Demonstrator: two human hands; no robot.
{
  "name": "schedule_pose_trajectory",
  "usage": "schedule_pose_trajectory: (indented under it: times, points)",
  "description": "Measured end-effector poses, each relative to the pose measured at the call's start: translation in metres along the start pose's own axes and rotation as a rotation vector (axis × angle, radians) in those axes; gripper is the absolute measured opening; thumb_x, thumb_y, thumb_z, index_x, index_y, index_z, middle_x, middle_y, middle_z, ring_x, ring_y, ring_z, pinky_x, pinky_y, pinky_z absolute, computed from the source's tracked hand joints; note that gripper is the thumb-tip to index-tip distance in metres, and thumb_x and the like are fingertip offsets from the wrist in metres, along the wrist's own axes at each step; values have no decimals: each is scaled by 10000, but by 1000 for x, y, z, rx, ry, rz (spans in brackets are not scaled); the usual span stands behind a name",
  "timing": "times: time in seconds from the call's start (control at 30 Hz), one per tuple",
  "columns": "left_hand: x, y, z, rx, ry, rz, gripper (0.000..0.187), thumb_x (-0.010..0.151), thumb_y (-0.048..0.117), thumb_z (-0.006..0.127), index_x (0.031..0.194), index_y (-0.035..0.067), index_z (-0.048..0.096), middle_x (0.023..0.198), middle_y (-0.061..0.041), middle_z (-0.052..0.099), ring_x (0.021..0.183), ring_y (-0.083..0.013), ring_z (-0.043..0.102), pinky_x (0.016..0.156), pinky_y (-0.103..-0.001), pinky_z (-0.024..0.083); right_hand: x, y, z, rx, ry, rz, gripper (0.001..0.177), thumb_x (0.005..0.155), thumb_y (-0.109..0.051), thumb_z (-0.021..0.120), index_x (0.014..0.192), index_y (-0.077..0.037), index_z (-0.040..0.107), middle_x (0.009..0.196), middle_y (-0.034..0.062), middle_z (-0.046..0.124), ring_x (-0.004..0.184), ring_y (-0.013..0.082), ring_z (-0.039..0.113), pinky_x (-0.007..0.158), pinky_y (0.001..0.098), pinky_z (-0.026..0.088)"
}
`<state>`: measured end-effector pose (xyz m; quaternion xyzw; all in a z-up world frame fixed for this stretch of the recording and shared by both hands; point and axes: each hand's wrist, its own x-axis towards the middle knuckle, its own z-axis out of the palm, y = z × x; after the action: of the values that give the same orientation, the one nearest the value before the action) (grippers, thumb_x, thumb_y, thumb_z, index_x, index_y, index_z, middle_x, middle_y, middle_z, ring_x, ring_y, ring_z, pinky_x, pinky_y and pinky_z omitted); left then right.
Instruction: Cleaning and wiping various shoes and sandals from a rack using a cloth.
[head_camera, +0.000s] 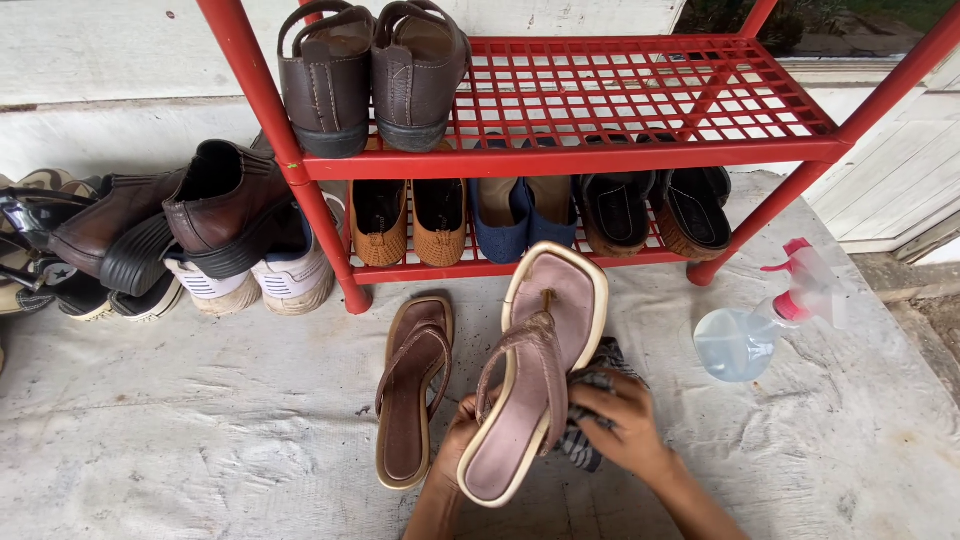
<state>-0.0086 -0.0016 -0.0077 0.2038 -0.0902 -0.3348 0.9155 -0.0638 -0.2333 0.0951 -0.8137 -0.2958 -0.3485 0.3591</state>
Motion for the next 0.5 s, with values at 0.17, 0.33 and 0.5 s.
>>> schedule_pose_trajectory:
  times: [0.17,0.33,0.5]
  points:
    - [9,-9,-26,10,-18,5,441,756,15,809,1192,4,741,958,-154,790,680,-184,742,659,-324,632,21,22,-24,-84,66,43,402,695,53,695,1074,-71,748,946,104,742,759,193,740,584,297,596]
    - [11,-15,-47,133,61,37,334,826,25,795,1154,-20,745,969,-143,798,687,-168,731,638,-308,616,47,32,-30,-190,160,113,353,790,67,696,1114,-63,751,941,139,772,678,155,718,504,254,549]
    - [8,1,-6,186,-30,42,463,838,59,761,1293,0,702,1001,-147,788,743,-171,746,712,-317,633,77,14,-35,-320,169,327,493,821,71,686,1309,5,667,825,136,710,627,161,653,532,299,479]
